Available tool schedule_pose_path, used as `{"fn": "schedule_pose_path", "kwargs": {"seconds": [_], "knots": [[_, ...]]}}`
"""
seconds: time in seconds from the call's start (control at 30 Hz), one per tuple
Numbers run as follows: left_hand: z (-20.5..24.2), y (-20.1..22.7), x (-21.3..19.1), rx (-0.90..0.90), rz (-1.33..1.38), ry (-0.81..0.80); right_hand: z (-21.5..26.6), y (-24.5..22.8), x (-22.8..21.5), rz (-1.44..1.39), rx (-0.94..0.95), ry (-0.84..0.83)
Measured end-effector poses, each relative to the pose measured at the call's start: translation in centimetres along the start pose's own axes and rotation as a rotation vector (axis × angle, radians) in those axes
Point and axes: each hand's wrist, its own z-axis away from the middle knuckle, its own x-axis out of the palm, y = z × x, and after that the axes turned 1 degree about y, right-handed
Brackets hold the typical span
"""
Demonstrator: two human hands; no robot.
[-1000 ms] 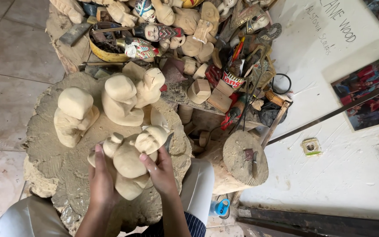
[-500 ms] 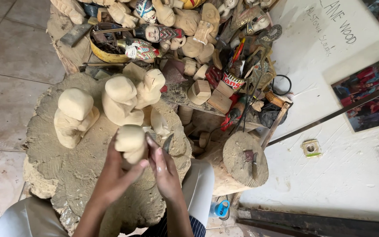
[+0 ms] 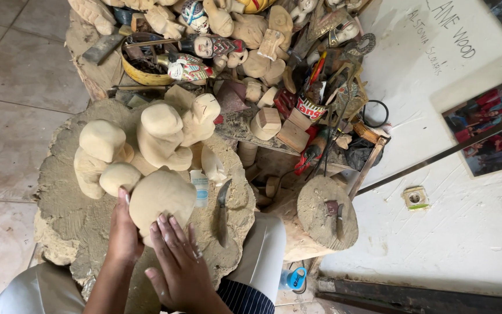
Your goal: Sanding and scraping wooden figurines to smooth their surfaces
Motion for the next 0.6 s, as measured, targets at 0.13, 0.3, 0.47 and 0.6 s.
{"fn": "schedule_pose_path", "kwargs": {"seconds": [0.13, 0.3, 0.47, 0.6], "knots": [[-1.1, -1.5, -1.2, 0.007, 0.092, -0.054, -4.3, 1.9, -2.8, 0.163, 0.271, 0.082], [0.3, -0.8, -1.1, -0.02, 0.118, -0.061, -4.5, 9.5, -3.5, 0.033, 0.738, 0.09], [-0.1, -1.2, -1.6, 0.035, 0.02, 0.09, -2.2, 15.2, 0.1, -0.046, 0.582, 0.268], [-1.1, -3.0, -2.1, 0.044, 0.024, 0.108, -2.8, 16.6, 3.2, -0.001, 0.621, 0.174]]}}
